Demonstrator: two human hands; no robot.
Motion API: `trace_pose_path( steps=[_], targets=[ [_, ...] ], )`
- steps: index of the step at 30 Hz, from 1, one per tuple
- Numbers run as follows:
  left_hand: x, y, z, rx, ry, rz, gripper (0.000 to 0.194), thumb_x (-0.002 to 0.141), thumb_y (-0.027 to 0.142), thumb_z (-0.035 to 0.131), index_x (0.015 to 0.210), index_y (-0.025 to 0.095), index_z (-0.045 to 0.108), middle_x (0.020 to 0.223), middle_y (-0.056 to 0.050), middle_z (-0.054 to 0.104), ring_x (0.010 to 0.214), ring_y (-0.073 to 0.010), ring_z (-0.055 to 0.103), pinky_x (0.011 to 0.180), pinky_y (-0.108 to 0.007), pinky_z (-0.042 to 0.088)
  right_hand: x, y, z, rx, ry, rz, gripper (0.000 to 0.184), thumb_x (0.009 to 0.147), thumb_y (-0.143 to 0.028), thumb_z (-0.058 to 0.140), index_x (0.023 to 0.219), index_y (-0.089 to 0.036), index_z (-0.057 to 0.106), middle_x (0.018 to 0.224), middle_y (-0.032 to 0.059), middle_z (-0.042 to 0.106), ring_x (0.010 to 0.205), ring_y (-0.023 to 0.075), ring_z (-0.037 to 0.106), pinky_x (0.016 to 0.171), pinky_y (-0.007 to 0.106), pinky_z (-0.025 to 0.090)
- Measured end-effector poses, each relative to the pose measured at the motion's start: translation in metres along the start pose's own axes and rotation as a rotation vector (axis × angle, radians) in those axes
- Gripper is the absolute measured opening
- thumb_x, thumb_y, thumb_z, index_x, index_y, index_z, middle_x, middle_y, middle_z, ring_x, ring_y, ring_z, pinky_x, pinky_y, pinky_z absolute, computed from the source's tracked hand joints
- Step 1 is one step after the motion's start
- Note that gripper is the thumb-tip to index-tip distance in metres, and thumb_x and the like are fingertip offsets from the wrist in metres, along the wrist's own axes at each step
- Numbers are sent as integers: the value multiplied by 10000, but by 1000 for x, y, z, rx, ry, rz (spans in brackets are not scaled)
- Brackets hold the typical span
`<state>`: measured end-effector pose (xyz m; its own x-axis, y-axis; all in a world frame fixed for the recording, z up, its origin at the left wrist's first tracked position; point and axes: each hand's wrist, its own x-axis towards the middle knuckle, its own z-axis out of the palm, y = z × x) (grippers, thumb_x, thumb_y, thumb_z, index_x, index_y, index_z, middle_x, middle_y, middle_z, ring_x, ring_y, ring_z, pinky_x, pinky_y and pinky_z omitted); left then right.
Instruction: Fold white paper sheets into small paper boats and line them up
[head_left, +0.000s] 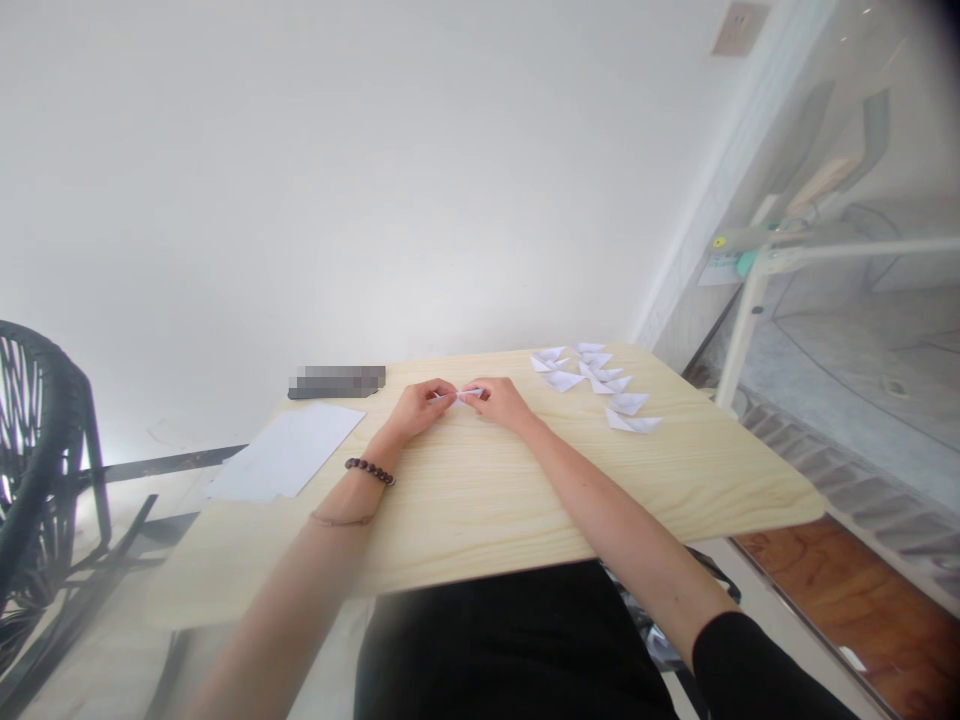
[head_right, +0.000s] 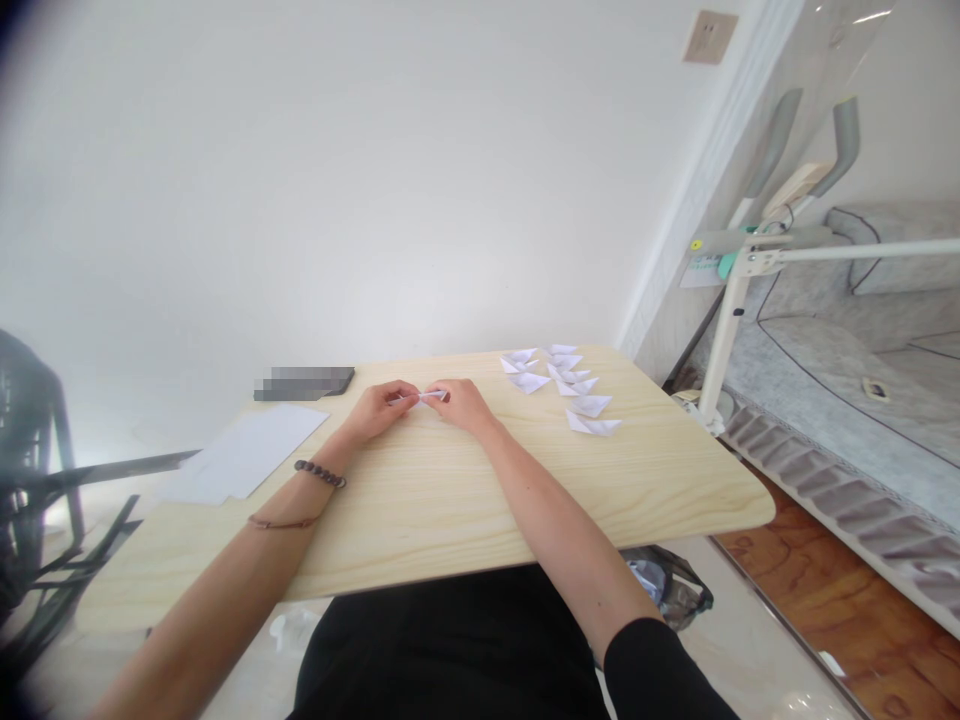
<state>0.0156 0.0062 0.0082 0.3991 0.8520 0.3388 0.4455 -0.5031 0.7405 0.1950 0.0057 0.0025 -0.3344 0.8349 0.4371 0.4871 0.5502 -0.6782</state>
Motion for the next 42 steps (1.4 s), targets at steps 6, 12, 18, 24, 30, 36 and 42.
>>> trace_pose_path(
  steps=[6, 12, 18, 24, 30, 36, 42],
  targets=[
    [0, -2, 0, 12, 4, 11, 286, 733, 384, 464, 824, 147, 596, 803, -38, 618, 598, -113, 550, 549, -224, 424, 0, 0, 2, -49, 25, -44, 193, 734, -314, 515, 764, -168, 638, 712, 6, 639, 554, 83, 536, 584, 186, 385],
    [1, -2, 2, -9, 4, 19, 283, 737, 380, 454, 824, 144, 584, 799, -43, 615, 638, -123, 552, 555, -223, 438, -1, -1, 1, -39, 28, -69, 191, 746, -295, 492, 778, -166, 629, 740, 3, 637, 547, 74, 524, 589, 181, 383],
    [2, 2, 0, 75, 6, 36, 256, 731, 349, 454, 793, 144, 595, 742, -31, 621, 665, -130, 546, 646, -239, 430, 0, 0, 3, -71, 13, -97, 185, 755, -252, 469, 755, -162, 631, 739, 3, 636, 597, 80, 519, 616, 181, 374],
    [0, 5, 0, 150, 45, 39, 235, 731, 335, 441, 756, 147, 579, 737, -29, 616, 687, -137, 541, 678, -243, 413, -1, -1, 2, -44, -27, -69, 210, 772, -244, 439, 800, -162, 630, 691, -3, 621, 591, 80, 525, 619, 183, 375],
    [0, 5, 1, 168, 39, 17, 247, 727, 350, 446, 785, 149, 577, 746, -31, 616, 701, -143, 537, 684, -249, 405, -1, -3, 1, 25, -84, -5, 216, 777, -266, 446, 832, -160, 626, 630, -14, 604, 474, 65, 502, 563, 179, 380],
    [0, 3, 0, 188, 46, 63, 240, 736, 344, 438, 776, 152, 578, 744, -26, 613, 688, -136, 528, 671, -243, 394, 1, 3, 1, 49, -23, 63, 229, 745, -343, 494, 783, -157, 621, 688, 1, 621, 458, 65, 519, 523, 183, 388],
    [1, 4, -2, 193, 57, 60, 259, 749, 356, 435, 801, 152, 586, 769, -35, 621, 697, -141, 540, 668, -244, 397, 2, 4, -4, -19, 7, 56, 196, 764, -284, 480, 750, -159, 630, 605, -8, 619, 480, 70, 538, 568, 185, 396]
  ],
)
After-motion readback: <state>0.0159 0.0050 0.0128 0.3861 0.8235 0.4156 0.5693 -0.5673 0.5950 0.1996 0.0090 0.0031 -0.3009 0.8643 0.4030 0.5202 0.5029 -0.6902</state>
